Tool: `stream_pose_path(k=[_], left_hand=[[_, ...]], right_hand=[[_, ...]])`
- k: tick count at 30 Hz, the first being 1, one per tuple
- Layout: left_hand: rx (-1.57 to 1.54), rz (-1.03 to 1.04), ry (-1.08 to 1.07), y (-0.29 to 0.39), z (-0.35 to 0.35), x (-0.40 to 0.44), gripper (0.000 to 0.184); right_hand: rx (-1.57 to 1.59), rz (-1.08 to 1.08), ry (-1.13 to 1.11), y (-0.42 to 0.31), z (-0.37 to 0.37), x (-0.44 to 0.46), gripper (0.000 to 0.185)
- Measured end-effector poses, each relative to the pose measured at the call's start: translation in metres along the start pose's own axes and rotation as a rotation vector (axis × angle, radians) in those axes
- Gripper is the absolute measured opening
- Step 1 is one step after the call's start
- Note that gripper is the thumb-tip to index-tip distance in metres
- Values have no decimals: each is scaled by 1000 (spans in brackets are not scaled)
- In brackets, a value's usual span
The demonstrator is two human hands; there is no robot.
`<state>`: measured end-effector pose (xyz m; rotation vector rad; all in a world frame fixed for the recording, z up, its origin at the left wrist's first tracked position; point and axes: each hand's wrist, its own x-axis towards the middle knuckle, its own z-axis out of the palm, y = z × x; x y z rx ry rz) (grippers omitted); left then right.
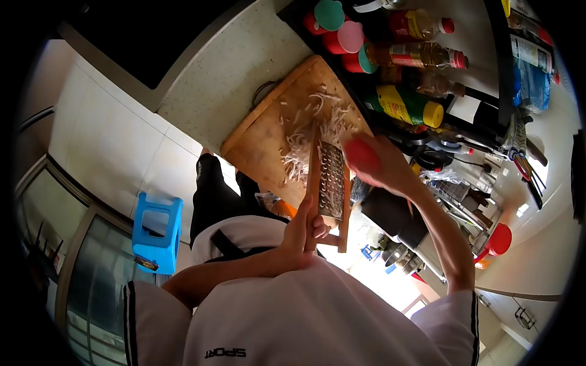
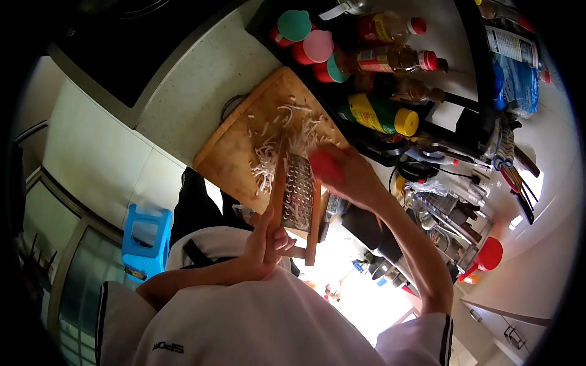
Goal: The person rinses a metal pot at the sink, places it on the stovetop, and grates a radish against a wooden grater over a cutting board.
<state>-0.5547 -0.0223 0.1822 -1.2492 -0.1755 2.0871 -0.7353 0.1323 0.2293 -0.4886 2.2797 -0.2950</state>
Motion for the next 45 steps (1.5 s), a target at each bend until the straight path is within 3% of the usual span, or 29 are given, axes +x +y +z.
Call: stream_pose_path(k=[1, 4, 7, 8, 9, 12, 15, 22, 24, 27, 30, 37, 39, 42, 45], left_hand=[[28, -27, -34, 2, -4, 0, 41], [-5, -48, -46, -1, -6, 4, 40], [-29, -35, 22, -2, -5, 3, 41], [-27, -29, 16, -2, -4, 2, 42], [-22, -24, 12, -2, -3, 1, 43], [14, -13, -11, -2, 0, 3, 42], [9, -26, 10, -6, 1, 6, 40], [9, 11, -14, 0, 2, 3, 39], [4, -4, -8, 0, 2, 4, 39], [4, -27, -4, -3, 0, 4, 39], [18, -19, -11, -2, 0, 9, 39], [44, -10, 12, 2, 4, 3, 41], [57, -18, -7, 1, 0, 6, 41], [75, -19, 2, -4, -2, 6, 46], [119, 23, 26, -2, 3, 3, 52]], right_hand=[[30, -53, -2, -8, -10, -19, 58], [137, -31, -281, -46, -22, -59, 59], [126, 80, -104, -12, 32, -44, 61], [-31, 140, -59, -17, 38, -14, 63], [-42, 58, 29, 3, 45, 14, 63], [62, -22, -32, 16, 29, 44, 62], [-200, -83, 91, 13, 26, 23, 62], [109, 28, -354, -30, -24, -45, 63], [181, 78, -354, -31, -18, -54, 63], [-20, 121, -59, 1, 26, -16, 60], [87, 30, -33, 27, 27, 34, 59], [192, 44, -332, -27, -25, -42, 60], [150, -7, -193, -17, 3, -56, 60], [-19, 94, 9, 3, 34, 3, 58], [-1, 43, -54, 12, 27, 36, 58]])
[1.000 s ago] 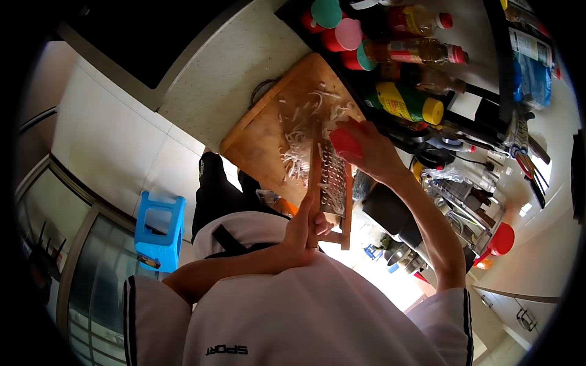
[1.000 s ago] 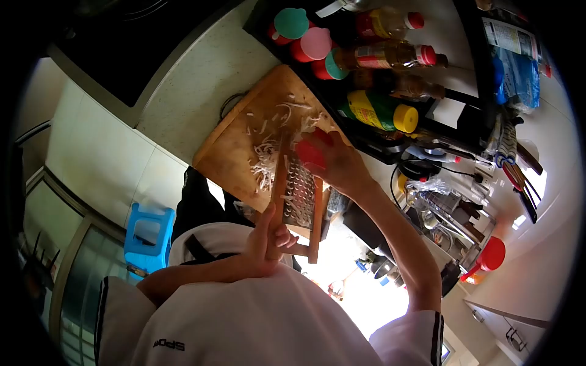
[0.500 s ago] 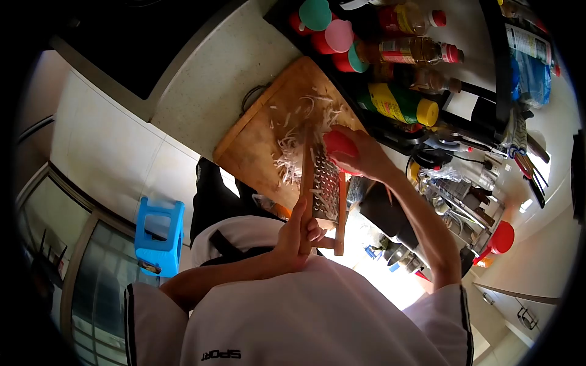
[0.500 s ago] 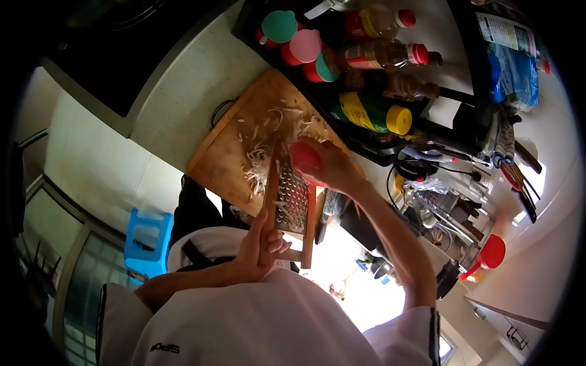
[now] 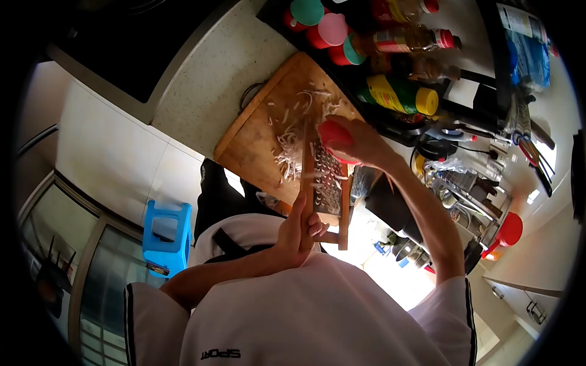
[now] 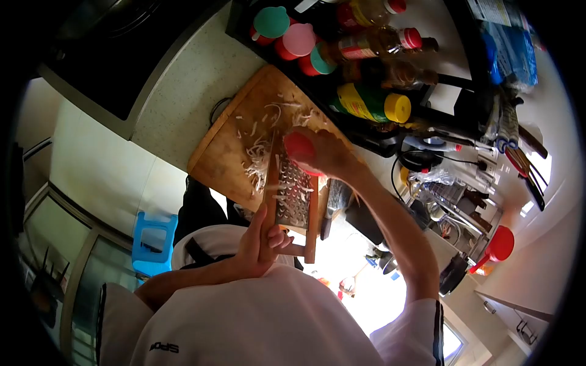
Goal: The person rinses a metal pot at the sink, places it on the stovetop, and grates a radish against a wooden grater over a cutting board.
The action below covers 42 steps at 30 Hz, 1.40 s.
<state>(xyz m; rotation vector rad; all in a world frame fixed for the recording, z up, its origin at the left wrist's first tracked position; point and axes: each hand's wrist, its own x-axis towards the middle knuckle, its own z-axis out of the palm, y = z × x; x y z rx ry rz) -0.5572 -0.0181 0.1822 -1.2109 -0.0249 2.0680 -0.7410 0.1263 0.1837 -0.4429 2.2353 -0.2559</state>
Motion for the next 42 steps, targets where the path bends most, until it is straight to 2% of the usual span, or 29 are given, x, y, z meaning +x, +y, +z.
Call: stream_pose_path(k=[2, 5, 8, 11, 14, 16, 19, 23, 26, 27, 31, 33, 36, 39, 42], left_hand=[[26, -2, -32, -3, -4, 5, 54], [35, -23, 15, 1, -2, 1, 55], [-41, -9, -75, -4, -10, 6, 46], [-28, 11, 16, -3, -3, 3, 51], [36, -26, -35, -6, -2, 0, 57], [33, 5, -47, -8, -4, 5, 57], [18, 14, -20, -11, -5, 4, 56], [31, 2, -22, -9, -9, 6, 55], [33, 26, -47, -10, -8, 6, 55], [26, 20, -18, -11, -7, 5, 55], [33, -19, 18, -12, -9, 3, 56], [60, 2, -1, -12, -10, 6, 57], [49, 36, -5, -16, -12, 6, 52], [-64, 23, -27, -14, -14, 8, 43], [-30, 22, -53, -10, -18, 9, 47]], right_hand=[[-59, -79, 73, 1, -6, -9, 58], [-17, -88, 45, -14, -32, -55, 61], [126, 26, -243, -30, -45, -93, 63], [142, -27, -197, -18, -14, -95, 64], [21, 133, -82, -1, 2, -25, 60], [-68, -38, -3, 19, 4, 6, 56], [-180, -117, 122, 16, -1, 6, 55], [-16, -5, -86, -12, -38, -55, 54], [197, 78, -293, -21, -27, -99, 59], [249, 27, -295, -24, -22, -106, 59], [-9, 170, 2, -6, 13, -52, 66], [-14, 50, -31, 17, 11, -11, 67], [95, 6, -91, 24, 1, -4, 68], [295, -36, -59, 32, -6, -17, 67], [1170, 194, -277, 81, 2, -36, 64]])
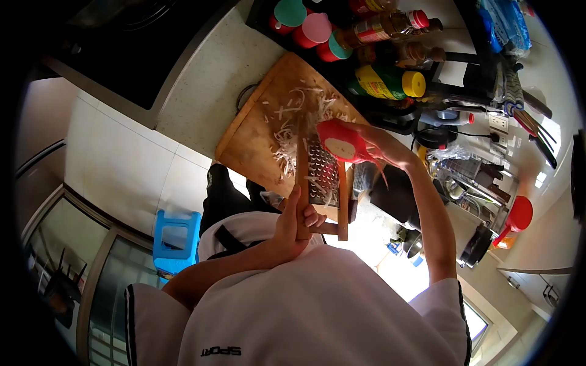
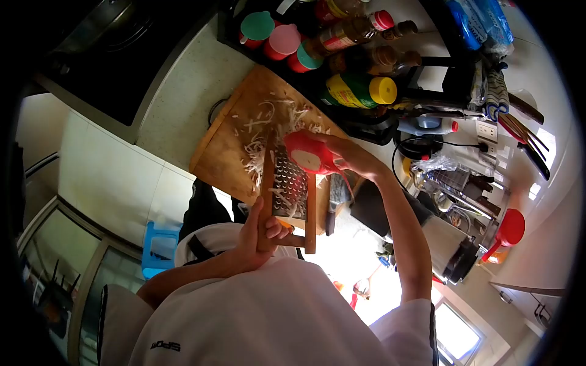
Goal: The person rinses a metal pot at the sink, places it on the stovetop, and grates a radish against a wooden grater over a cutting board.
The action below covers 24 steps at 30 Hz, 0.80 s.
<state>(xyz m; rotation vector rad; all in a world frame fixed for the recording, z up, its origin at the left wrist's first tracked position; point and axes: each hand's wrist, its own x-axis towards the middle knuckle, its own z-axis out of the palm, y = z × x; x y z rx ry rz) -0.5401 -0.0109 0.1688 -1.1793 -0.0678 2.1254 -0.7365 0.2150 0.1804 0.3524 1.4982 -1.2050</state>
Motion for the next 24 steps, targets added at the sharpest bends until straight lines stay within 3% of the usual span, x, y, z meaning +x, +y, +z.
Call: stream_pose_path(k=[3, 4, 7, 8, 11, 14, 16, 18, 22, 24], left_hand=[[123, -7, -24, 2, -3, 2, 59], [131, -4, -33, 2, -4, 3, 60], [132, -6, -45, 2, -6, 6, 60], [135, -14, -47, 2, -6, 5, 61], [116, -17, -75, 1, -3, 3, 56], [247, -19, -74, 5, -3, 2, 61], [251, -5, -33, 5, -1, 0, 61], [230, -3, -36, 3, 1, 1, 61], [146, -19, -63, 5, 0, 3, 62], [129, -16, -68, 3, -1, 4, 62]], right_hand=[[-155, -336, -14, 34, -2, -15, 63], [-113, -402, 46, 40, 13, -17, 76], [-292, -688, 209, 63, 28, -4, 90], [-380, -787, 336, 64, 35, 8, 87], [-155, -928, 593, 67, 61, 47, 63], [-284, -683, 847, 70, 46, 77, 44], [271, -701, 747, 58, 44, 77, 40], [611, -769, 654, 53, 39, 65, 38], [545, -782, 613, 52, 82, -29, 40], [310, -782, 589, 56, 107, -66, 42]])
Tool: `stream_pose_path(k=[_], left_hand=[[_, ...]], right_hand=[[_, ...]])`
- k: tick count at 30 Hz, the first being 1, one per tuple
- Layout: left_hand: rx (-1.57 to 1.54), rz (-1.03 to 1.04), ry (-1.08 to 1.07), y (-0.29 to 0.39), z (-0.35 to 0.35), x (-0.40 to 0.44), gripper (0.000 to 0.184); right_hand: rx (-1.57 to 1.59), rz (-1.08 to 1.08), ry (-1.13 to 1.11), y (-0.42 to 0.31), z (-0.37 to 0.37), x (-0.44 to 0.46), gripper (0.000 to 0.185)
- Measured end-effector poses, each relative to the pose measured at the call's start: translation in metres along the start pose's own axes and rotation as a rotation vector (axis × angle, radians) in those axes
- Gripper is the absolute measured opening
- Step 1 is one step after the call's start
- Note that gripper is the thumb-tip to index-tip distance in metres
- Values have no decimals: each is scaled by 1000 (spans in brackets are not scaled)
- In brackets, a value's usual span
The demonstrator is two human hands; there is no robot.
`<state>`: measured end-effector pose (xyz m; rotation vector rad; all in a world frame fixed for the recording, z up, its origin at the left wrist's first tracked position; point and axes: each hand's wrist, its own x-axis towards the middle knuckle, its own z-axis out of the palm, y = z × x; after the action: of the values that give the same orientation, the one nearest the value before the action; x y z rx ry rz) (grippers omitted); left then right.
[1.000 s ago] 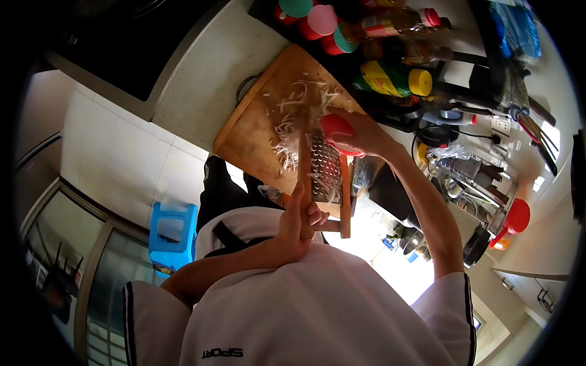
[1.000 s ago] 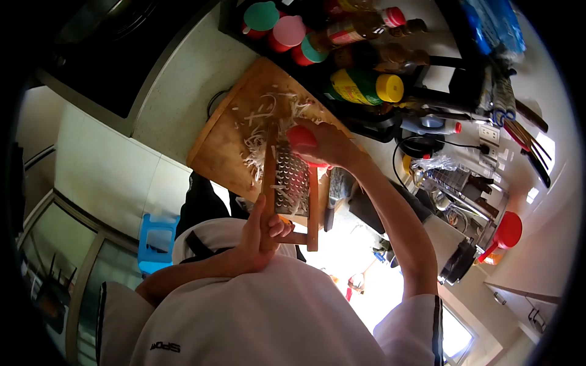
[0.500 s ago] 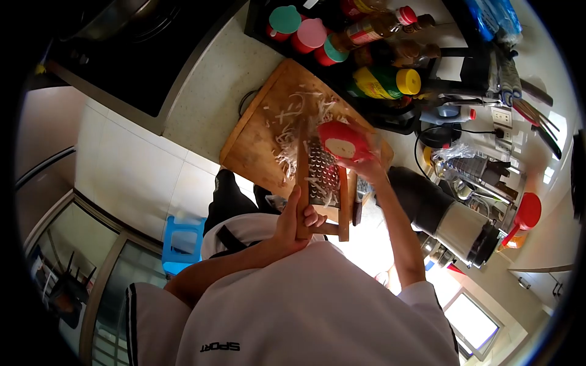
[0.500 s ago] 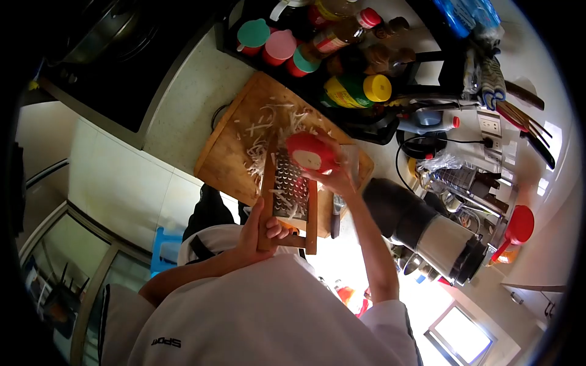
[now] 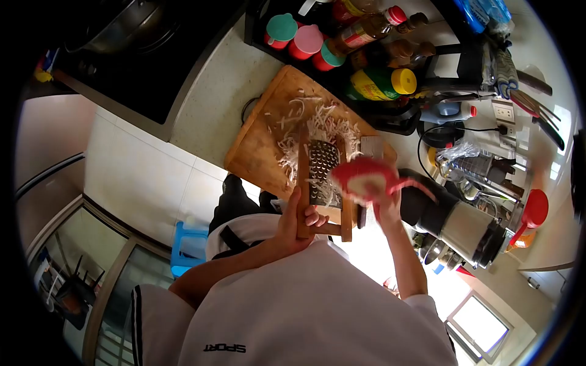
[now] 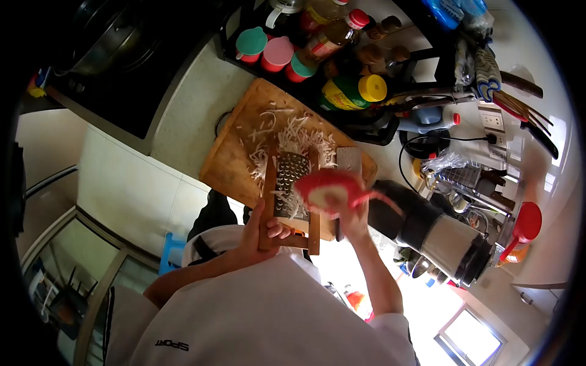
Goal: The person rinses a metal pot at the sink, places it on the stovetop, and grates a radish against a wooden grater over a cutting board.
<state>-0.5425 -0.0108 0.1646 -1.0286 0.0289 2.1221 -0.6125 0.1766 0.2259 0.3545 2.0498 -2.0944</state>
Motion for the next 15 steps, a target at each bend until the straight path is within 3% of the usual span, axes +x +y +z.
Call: stream_pose_path(k=[1, 3, 6, 7, 8, 10, 12, 14, 15], left_hand=[[5, 13, -7, -2, -1, 1, 61], [13, 30, -20, -6, 0, 3, 60], [24, 23, -33, -11, 1, 2, 59], [24, 14, -46, -13, -4, 5, 59], [25, 14, -59, -11, -6, 7, 59], [16, 12, -38, -6, 4, 1, 59], [6, 11, -28, -2, 6, -1, 59], [-16, 3, -26, -4, 0, 2, 59], [-30, 6, -23, -6, -2, 3, 59]], right_hand=[[-119, -91, -121, 1, -2, -10, 45], [-247, -181, -135, 3, 9, -17, 48], [-597, -259, -8, 41, 30, 22, 51], [-652, -381, -22, 55, 34, 47, 48], [-645, -345, -47, 54, 44, 66, 45], [-918, -243, -103, 75, 30, 97, 43], [-819, -92, -100, 72, 17, 103, 41], [-354, 110, -44, 41, 11, 84, 39], [-343, 57, -60, 22, 11, 67, 39]])
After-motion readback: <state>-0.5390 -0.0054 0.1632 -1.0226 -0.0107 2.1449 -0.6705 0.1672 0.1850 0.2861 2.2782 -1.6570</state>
